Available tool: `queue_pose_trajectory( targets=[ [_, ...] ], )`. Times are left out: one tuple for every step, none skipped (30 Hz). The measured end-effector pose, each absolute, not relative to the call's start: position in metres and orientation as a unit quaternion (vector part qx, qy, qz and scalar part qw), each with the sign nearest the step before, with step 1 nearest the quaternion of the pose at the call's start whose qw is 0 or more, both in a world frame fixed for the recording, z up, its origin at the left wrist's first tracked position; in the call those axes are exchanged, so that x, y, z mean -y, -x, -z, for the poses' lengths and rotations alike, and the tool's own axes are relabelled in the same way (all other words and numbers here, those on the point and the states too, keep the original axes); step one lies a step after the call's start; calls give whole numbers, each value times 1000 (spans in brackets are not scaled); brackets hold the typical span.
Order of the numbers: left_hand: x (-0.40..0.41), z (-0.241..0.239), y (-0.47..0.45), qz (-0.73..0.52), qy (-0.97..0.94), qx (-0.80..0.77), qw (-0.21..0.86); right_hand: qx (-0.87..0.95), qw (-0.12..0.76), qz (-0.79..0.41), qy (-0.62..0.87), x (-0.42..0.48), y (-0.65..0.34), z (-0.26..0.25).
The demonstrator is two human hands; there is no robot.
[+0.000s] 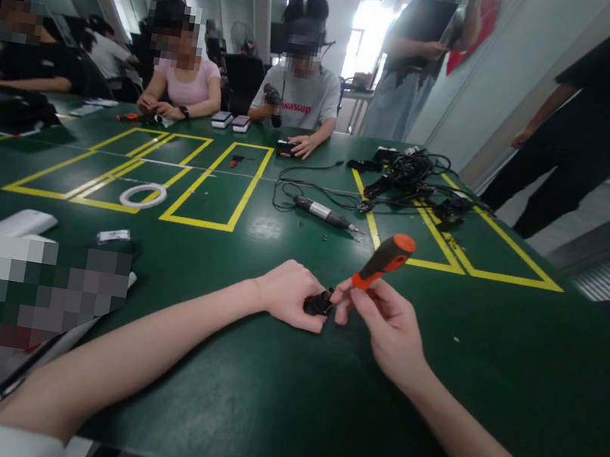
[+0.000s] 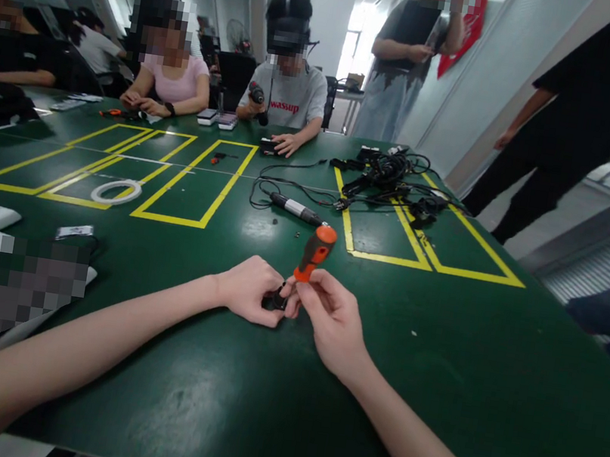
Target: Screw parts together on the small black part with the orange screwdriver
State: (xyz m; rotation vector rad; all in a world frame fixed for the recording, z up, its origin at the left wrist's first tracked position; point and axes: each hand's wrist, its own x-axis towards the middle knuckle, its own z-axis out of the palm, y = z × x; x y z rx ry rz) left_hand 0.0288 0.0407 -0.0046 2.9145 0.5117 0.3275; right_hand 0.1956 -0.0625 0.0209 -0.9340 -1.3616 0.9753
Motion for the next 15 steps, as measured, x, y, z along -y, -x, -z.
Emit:
queue_pose_trajectory(
  targets=[
    [-41, 5, -29, -111, -975, -173, 84, 575, 583, -422, 388, 62, -195, -20],
    [-41, 5, -28, -113, -974, -175, 86, 569, 592, -426, 379, 62, -194, -19],
    [-40, 5, -28, -113, -974, -175, 90, 564, 599, -428, 375, 62, -194, -18],
    [-40, 5, -28, -113, -973, -175, 94, 561, 601, -426, 378, 62, -194, -17],
    [-40, 4, -28, -112, -973, -174, 98, 561, 599, -423, 384, 62, -194, -17],
    [-40, 4, -28, -110, -974, -173, 101, 563, 595, -418, 393, 62, -194, -17],
    [-40, 3, -28, -108, -974, -172, 102, 566, 590, -412, 401, 62, -194, -17],
    [-40, 3, -28, -105, -974, -171, 104, 570, 587, -407, 406, 62, -195, -17],
    [-40, 3, -27, -103, -974, -172, 105, 574, 585, -404, 406, 62, -195, -18],
    [-40, 2, -27, -102, -974, -172, 106, 578, 584, -402, 404, 62, -195, -18],
    [-39, 2, -27, -101, -974, -172, 107, 580, 584, -402, 401, 62, -195, -18],
    [-39, 2, -27, -101, -974, -171, 108, 582, 583, -404, 398, 61, -195, -19],
    [-39, 3, -27, -102, -974, -171, 108, 584, 581, -406, 395, 61, -195, -19],
    [-40, 3, -27, -103, -974, -171, 107, 584, 581, -409, 393, 61, -195, -18],
    [-40, 4, -27, -103, -974, -171, 105, 582, 582, -411, 392, 61, -195, -18]
  ],
)
